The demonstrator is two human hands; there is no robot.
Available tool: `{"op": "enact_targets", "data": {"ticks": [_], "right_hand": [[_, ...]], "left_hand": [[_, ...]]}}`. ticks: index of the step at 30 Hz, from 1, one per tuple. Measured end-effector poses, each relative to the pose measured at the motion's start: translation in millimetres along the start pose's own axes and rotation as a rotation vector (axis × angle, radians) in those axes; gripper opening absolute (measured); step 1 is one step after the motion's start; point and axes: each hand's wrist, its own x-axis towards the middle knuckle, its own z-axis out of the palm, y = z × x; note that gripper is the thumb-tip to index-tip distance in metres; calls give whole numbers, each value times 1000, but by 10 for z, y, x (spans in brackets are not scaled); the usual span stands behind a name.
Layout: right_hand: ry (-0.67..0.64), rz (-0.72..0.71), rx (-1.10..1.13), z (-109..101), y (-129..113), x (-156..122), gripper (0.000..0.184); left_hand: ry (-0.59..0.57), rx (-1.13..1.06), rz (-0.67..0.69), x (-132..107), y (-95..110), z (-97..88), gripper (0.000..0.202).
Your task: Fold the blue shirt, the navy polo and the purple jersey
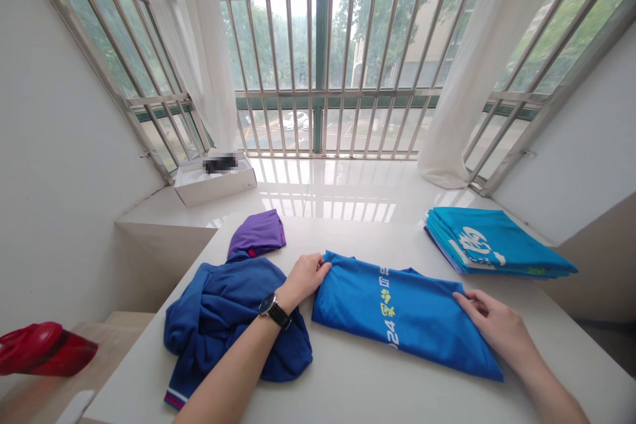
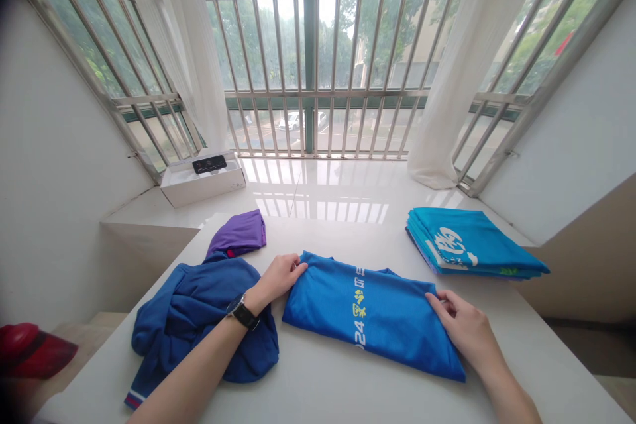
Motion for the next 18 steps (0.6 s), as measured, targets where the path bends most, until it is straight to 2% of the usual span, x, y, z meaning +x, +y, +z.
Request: {"op": "enact_targets", "data": {"ticks": [9, 14, 18], "right_hand": [[78, -1, 27, 11, -103, -62, 43], [14, 4, -25, 50, -72, -13, 42], [-16, -69, -77, 161, -209, 28, 39]], "left_hand": [[-16, 18, -6, 3, 10, -16, 28], [-10, 101, 5, 20, 0, -50, 26], [5, 212, -41, 57, -67, -138, 24]]}}
